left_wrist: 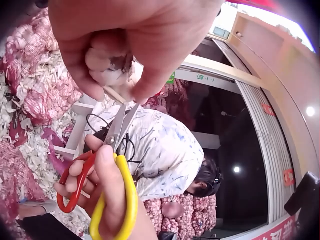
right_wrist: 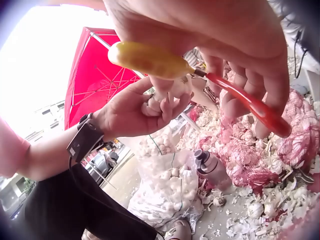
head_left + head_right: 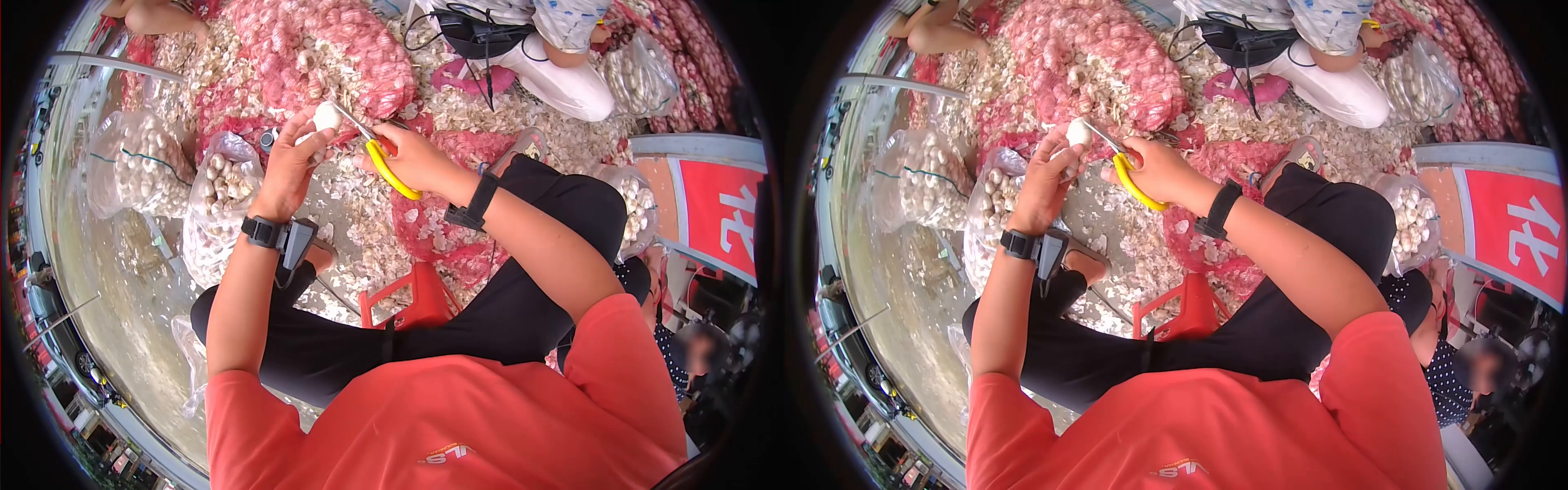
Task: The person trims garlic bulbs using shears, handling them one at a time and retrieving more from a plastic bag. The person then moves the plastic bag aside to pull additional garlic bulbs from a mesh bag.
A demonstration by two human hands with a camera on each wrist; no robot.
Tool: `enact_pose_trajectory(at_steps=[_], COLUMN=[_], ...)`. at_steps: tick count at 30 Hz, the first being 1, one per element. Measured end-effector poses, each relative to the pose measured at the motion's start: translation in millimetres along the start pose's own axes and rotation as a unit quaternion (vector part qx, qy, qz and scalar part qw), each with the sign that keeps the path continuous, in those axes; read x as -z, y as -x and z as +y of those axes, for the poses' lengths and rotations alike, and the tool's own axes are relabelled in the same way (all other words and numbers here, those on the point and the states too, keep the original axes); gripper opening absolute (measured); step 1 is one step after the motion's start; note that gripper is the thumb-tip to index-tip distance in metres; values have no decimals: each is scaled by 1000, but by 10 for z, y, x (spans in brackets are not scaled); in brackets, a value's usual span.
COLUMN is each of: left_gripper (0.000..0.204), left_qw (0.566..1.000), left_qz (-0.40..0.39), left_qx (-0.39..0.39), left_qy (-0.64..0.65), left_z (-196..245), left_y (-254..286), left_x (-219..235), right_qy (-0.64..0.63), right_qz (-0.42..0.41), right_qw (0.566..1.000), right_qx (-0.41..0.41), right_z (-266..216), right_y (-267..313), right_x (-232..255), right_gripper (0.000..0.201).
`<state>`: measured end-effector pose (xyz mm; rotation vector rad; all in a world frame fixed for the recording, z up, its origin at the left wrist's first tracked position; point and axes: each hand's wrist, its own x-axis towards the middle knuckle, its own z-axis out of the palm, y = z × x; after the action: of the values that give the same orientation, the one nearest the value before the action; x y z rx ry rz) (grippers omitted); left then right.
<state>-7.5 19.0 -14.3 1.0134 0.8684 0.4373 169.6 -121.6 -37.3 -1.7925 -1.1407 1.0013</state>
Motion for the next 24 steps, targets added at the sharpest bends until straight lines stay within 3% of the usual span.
enact_pose_trajectory(at_steps=[14,16,20,24], left_gripper=[38,39,39,43], left_qw=[985,975,968,992], left_qz=[-89,-80,-74,-45], left_qx=[85,116,111,47], left_qy=[125,169,211,112], left_z=[42,50,101,186], left_y=[18,27,36,-64], left_x=[57,73,54,183], right_qy=[22,71,100,79], right_qz=[-5,52,83,93], right_qw=[999,992,990,992], right_qx=[47,94,58,31], right_z=[-98,-121,-93,-87], right_y=[22,46,-6,-42], right_x=[16,43,80,116], right_gripper=[59,59,60,60])
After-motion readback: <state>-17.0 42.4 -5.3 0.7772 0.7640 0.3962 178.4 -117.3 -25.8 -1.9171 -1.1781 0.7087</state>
